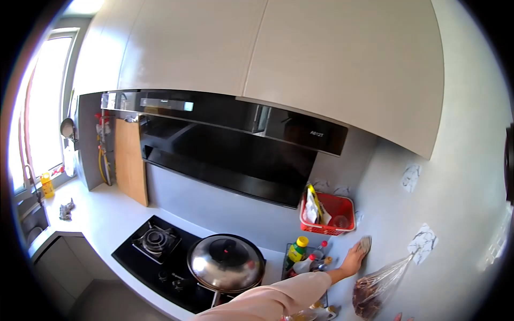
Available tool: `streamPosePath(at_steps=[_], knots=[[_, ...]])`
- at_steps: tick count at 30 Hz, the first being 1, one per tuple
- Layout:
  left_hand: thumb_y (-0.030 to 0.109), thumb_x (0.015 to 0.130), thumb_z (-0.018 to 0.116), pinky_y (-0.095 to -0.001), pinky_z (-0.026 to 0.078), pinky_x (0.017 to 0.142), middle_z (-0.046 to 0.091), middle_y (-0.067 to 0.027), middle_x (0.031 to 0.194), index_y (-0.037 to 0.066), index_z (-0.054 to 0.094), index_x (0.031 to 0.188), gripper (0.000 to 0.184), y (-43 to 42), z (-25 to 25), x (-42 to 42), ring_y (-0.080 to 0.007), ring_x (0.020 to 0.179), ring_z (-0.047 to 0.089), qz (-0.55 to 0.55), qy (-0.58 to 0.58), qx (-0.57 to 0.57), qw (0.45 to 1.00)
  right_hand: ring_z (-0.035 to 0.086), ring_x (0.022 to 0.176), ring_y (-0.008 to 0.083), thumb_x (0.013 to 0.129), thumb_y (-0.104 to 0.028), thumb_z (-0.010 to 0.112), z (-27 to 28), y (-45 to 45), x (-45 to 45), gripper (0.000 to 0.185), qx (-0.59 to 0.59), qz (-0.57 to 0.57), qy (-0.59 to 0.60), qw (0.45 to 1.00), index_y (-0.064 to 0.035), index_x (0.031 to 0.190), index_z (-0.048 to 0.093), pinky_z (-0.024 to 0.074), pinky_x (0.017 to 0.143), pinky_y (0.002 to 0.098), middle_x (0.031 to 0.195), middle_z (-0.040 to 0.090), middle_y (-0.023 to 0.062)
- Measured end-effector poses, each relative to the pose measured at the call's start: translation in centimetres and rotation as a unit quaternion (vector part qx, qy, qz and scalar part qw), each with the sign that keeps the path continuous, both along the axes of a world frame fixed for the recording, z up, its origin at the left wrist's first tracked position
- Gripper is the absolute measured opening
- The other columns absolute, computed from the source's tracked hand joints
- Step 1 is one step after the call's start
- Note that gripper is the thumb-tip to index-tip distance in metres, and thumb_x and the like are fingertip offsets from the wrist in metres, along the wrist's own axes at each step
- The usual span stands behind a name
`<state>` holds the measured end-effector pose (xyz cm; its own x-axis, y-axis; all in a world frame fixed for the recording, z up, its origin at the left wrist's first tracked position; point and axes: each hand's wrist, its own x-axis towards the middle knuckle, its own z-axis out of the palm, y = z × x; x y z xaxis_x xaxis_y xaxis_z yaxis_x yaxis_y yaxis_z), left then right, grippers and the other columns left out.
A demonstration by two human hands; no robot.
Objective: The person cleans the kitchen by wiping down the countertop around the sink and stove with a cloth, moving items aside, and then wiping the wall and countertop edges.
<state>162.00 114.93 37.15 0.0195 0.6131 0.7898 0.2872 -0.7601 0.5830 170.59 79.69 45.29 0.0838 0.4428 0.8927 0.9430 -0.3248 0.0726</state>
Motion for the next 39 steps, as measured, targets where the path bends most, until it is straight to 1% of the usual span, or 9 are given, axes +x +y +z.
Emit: streamPosePath(at_steps=[4,6,8,15,20,25,29,32,39], knots=[[0.016,0.086,0.052,-0.0387,0.048,0.077,0.064,-0.0170,0.095,0.004,0.059,0.095,0.016,-0.3,0.2,-4.9,-0.0299,0.085,0.061,-0.136,0.049,-0.227,0.963,0.044,0.124,0.0384,0.084,-0.024,0.057,0.8,-0.4,-0.9,0.044,-0.007,-0.035,-0.013,0.999,-0.0133,0.126,0.057,0.0329,0.102,0.0568,0.132,0.048,0.0197],[0.018,0.084,0.055,-0.0343,0.046,0.059,0.063,-0.0020,0.081,0.011,0.060,0.084,0.008,1.5,1.3,-6.3,-0.0141,0.070,0.059,-0.300,-0.240,-0.359,0.850,0.045,0.123,0.0383,0.084,-0.025,0.058,0.9,-0.5,-1.2,0.044,-0.007,-0.028,-0.015,0.999,-0.0132,0.126,0.057,0.0329,0.102,0.0570,0.132,0.049,0.0203],[0.023,0.086,0.050,-0.0378,0.052,0.076,0.067,-0.0073,0.095,0.009,0.062,0.104,0.026,-2.4,7.3,-10.2,-0.0215,0.083,0.065,-0.475,-0.426,-0.442,0.631,0.045,0.123,0.0383,0.083,-0.025,0.058,1.0,-0.7,-1.3,0.045,-0.011,-0.025,-0.018,0.999,-0.0131,0.126,0.057,0.0329,0.102,0.0572,0.131,0.049,0.0209],[0.027,0.082,0.056,-0.0480,0.045,0.097,0.059,-0.0164,0.121,0.002,0.052,0.125,0.050,-5.6,10.4,-15.8,-0.0335,0.112,0.056,-0.566,-0.480,-0.255,0.620,0.026,0.134,0.0409,0.085,-0.023,0.054,0.4,0.2,-2.0,0.049,-0.109,-0.125,0.185,0.969,-0.0151,0.133,0.048,0.0269,0.100,0.0595,0.147,0.031,0.0156],[0.025,0.087,0.051,-0.0501,0.038,0.103,0.057,-0.0181,0.124,0.000,0.054,0.123,0.044,-5.3,9.5,-16.4,-0.0361,0.117,0.052,-0.600,-0.530,-0.270,0.535,0.034,0.125,0.0421,0.078,-0.017,0.059,-1.8,0.9,0.2,0.039,-0.006,-0.099,0.004,0.995,-0.0142,0.116,0.062,0.0317,0.100,0.0477,0.135,0.045,0.0151],[0.026,0.091,0.045,-0.0469,0.041,0.101,0.057,-0.0162,0.125,0.001,0.052,0.125,0.043,-5.2,10.5,-14.6,-0.0327,0.114,0.055,-0.556,-0.495,-0.305,0.594,0.029,0.129,0.0455,0.080,-0.022,0.058,-2.6,1.0,0.9,0.046,-0.013,-0.090,0.015,0.996,-0.0181,0.125,0.058,0.0263,0.105,0.0501,0.142,0.039,0.0153],[0.021,0.093,0.050,-0.0337,0.046,0.092,0.056,-0.0087,0.121,0.004,0.053,0.122,0.034,-4.5,10.5,-9.1,-0.0196,0.107,0.057,-0.380,-0.373,-0.242,0.811,0.032,0.129,0.0438,0.078,-0.025,0.058,-3.2,1.3,1.2,0.045,0.006,-0.115,-0.017,0.993,-0.0194,0.123,0.061,0.0231,0.105,0.0484,0.140,0.042,0.0130],[0.003,0.085,0.058,-0.0376,0.036,0.100,0.041,-0.0187,0.134,0.001,0.063,0.102,0.018,-5.7,8.0,-3.6,-0.0307,0.123,0.042,-0.136,-0.072,0.076,0.985,0.032,0.129,0.0417,0.077,-0.028,0.059,-3.4,1.7,1.6,0.045,0.023,-0.120,-0.038,0.992,-0.0214,0.121,0.062,0.0160,0.107,0.0467,0.139,0.044,0.0108],[-0.008,0.074,0.052,-0.0462,0.036,0.099,0.046,-0.0272,0.125,-0.002,0.063,0.088,0.019,-1.1,13.7,-0.9,-0.0438,0.113,0.044,-0.005,-0.074,0.154,0.985,0.023,0.135,0.0441,0.077,-0.025,0.060,-3.7,1.5,1.6,0.047,-0.006,-0.135,-0.044,0.990,-0.0205,0.124,0.059,0.0192,0.101,0.0542,0.145,0.036,0.0151]])
